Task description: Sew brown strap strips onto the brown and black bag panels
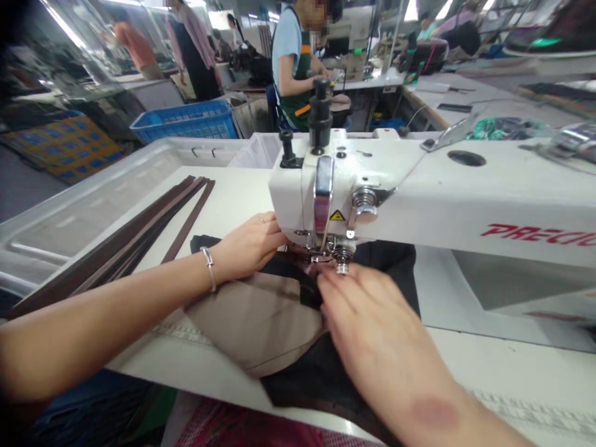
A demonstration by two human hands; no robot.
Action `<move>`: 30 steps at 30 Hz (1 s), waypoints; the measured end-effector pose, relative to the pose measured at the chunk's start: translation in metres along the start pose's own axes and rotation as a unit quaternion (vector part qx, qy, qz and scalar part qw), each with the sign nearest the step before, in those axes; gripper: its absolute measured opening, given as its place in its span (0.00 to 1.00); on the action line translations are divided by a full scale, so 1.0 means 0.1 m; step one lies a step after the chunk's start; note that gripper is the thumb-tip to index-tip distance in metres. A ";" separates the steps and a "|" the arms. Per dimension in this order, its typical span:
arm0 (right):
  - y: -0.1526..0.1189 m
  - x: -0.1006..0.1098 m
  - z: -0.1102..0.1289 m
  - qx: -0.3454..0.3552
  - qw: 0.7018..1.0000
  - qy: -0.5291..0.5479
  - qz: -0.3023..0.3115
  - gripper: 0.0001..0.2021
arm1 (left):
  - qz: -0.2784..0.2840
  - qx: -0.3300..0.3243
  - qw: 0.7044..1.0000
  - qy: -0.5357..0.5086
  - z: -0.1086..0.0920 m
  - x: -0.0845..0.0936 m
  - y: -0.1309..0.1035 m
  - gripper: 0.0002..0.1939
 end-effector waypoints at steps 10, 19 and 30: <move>-0.33 -0.23 -0.49 -0.059 0.987 0.099 0.109 0.20 | 0.138 -0.004 0.985 0.103 -0.43 -0.01 -0.27 0.03; -0.02 0.26 -0.52 -0.020 0.987 0.141 0.067 0.18 | 0.145 0.002 0.989 -0.037 -0.85 -0.08 -0.25 0.07; -0.09 -0.34 -0.23 0.078 0.980 0.135 0.127 0.19 | 0.090 0.021 0.991 -0.101 -0.55 -0.03 -0.24 0.19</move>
Point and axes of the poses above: each hand's wrist, its own y-axis towards the middle knuckle, its own x-axis out of the back of the hand, z = x × y, the point moved 8 cm from there along y, towards the middle knuckle
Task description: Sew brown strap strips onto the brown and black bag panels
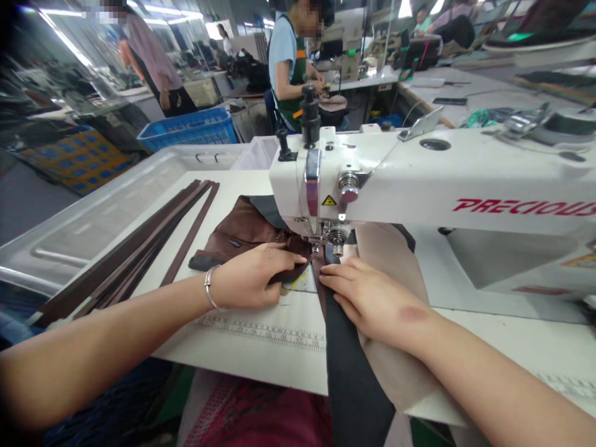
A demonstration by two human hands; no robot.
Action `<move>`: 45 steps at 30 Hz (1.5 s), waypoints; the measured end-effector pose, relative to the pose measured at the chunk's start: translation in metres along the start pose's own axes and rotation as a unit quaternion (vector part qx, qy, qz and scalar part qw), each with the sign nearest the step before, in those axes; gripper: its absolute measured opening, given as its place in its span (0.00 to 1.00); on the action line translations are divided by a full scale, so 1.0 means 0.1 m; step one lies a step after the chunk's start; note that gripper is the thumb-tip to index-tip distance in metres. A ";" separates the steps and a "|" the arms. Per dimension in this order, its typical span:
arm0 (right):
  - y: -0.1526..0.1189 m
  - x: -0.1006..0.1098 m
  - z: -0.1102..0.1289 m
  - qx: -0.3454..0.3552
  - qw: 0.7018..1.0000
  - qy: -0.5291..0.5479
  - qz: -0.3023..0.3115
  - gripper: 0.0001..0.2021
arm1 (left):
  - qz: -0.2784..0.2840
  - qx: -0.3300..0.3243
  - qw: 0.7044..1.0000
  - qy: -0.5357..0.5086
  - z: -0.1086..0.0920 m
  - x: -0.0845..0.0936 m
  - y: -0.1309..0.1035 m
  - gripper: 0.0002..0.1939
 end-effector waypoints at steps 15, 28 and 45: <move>0.02 -0.22 0.44 -0.128 0.985 0.015 -0.119 0.15 | 0.028 -0.031 0.998 0.057 -0.18 -0.10 0.02 0.23; 0.03 -0.24 0.47 -0.121 0.986 0.018 -0.111 0.17 | 0.025 -0.017 0.998 0.052 -0.18 -0.10 0.03 0.24; 0.12 -0.25 0.34 -0.116 0.988 -0.002 -0.103 0.18 | -0.001 -0.022 0.998 0.061 -0.07 -0.12 0.17 0.22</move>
Point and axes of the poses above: each hand's wrist, its own y-axis towards the middle knuckle, its own x-axis out of the back of the hand, z = x × y, the point moved 8 cm from there along y, towards the middle knuckle
